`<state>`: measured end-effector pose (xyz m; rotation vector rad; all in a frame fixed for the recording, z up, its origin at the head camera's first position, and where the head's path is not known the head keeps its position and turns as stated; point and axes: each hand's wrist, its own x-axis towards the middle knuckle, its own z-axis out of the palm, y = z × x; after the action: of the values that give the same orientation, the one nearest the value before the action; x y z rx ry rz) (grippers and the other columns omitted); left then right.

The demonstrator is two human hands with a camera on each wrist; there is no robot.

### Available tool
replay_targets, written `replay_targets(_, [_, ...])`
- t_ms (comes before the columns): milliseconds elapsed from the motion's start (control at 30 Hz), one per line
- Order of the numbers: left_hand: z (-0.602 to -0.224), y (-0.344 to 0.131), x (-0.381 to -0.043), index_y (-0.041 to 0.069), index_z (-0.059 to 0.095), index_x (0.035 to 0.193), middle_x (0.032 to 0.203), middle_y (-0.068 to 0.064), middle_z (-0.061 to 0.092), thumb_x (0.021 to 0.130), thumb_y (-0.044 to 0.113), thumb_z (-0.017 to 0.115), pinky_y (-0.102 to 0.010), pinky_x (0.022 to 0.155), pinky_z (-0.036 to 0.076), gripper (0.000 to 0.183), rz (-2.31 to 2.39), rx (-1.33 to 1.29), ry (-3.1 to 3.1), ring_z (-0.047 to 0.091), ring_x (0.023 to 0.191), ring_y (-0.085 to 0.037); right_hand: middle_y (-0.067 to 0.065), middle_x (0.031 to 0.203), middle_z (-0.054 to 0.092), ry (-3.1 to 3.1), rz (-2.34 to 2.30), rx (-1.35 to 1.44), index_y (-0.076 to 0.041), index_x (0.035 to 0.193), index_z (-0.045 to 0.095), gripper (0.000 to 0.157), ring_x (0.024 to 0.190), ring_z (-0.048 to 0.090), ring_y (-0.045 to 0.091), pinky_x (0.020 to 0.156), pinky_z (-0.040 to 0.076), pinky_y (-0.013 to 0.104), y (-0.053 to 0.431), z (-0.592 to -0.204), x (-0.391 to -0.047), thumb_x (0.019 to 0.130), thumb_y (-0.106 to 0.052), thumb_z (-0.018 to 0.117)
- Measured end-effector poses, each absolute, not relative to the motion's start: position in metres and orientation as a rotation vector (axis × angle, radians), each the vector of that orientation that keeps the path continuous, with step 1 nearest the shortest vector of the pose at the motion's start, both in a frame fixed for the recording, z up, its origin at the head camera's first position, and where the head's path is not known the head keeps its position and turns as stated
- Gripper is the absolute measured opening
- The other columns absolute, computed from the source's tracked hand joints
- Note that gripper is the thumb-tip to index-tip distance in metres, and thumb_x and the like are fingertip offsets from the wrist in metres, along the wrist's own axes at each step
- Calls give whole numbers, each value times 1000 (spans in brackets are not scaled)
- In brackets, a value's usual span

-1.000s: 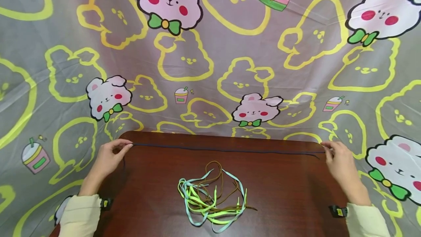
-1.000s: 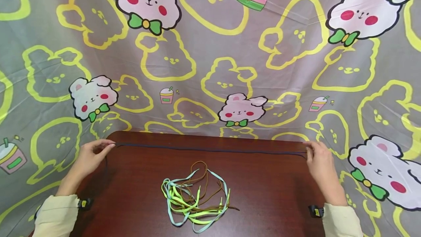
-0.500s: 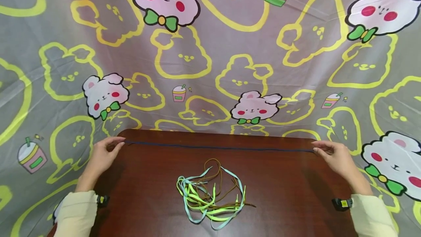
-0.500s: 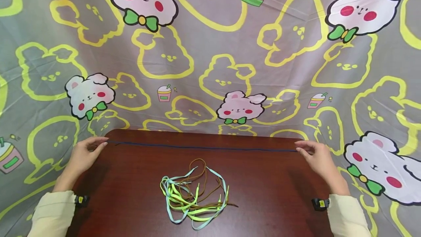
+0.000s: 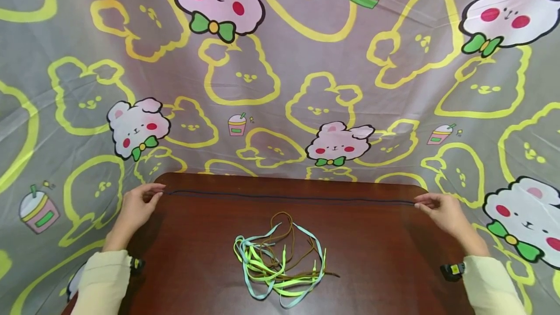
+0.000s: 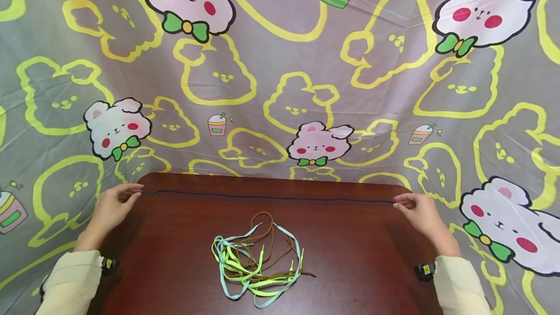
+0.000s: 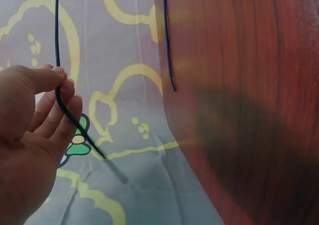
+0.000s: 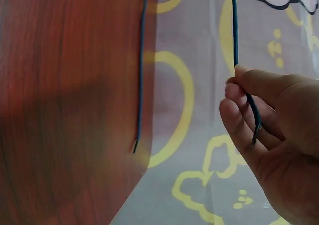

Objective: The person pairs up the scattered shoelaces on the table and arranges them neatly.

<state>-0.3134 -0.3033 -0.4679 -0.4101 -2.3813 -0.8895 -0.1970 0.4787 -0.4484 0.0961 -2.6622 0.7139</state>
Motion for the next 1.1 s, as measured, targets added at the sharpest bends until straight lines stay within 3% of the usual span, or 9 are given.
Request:
replay_targets(200, [-474, -307, -321, -2, 76, 98, 78, -14, 74, 84, 0, 81, -9, 58, 41, 14, -843, -338, -2399, 59, 63, 2, 8, 74, 73, -2696, 639, 17, 3, 87, 75, 16, 60, 59, 5, 52, 47, 24, 488, -458, -201, 89, -12, 80])
replay_targets(333, [-479, -308, -325, -1, 78, 98, 82, -16, 76, 86, -3, 77, -12, 58, 43, 12, -832, -327, -2425, 68, 67, -13, 9, 76, 73, -2724, 574, -24, 3, 86, 76, 15, 62, 57, 8, 53, 45, 27, 493, -462, -203, 90, -12, 77])
replay_targets(433, [-483, -309, -328, -2, 78, 99, 87, -19, 76, 89, -8, 71, -20, 58, 47, 14, -832, -328, -2461, 71, 73, -28, 16, 84, 74, -2770, 552, -29, 5, 93, 76, 12, 67, 59, 14, 56, 45, 30, 498, -465, -206, 92, -6, 73])
replay_targets(533, [-487, -310, -331, -3, 78, 100, 89, -20, 76, 91, -6, 69, -29, 61, 52, 13, -833, -311, -2487, 71, 78, -35, 22, 92, 73, -2813, 542, -31, 8, 101, 74, 14, 71, 61, 18, 59, 46, 33, 504, -469, -209, 94, -2, 68])
replay_targets(667, [-491, -310, -337, -3, 77, 94, 83, -16, 76, 91, 4, 75, -33, 62, 52, 8, -839, -260, -2489, 69, 72, -30, 23, 92, 73, -2849, 519, -70, 8, 102, 74, 15, 72, 62, 24, 61, 47, 39, 511, -473, -212, 95, -4, 67])
replay_targets(833, [-498, -313, -343, -2, 76, 83, 73, -12, 73, 89, 13, 80, -32, 58, 47, 16, -820, -173, -2518, 63, 62, -21, 20, 86, 73, -2904, 488, -204, 6, 92, 74, 21, 73, 67, 32, 64, 52, 50, 519, -479, -213, 95, -15, 70])
replay_targets(967, [-507, -316, -347, -5, 76, 90, 85, -20, 75, 91, 6, 75, -48, 69, 53, 10, -821, -208, -2597, 69, 77, -37, 22, 88, 73, -2947, 475, -259, 6, 93, 74, 23, 75, 68, 36, 65, 52, 54, 526, -483, -213, 95, -16, 68])
replay_targets(1100, [-515, -318, -350, -7, 76, 98, 100, -28, 73, 91, -4, 68, -63, 84, 49, 11, -812, -253, -2663, 65, 99, -52, 28, 99, 71, -2999, 470, -254, 7, 101, 73, 21, 82, 67, 41, 68, 50, 57, 530, -487, -215, 94, -10, 62])
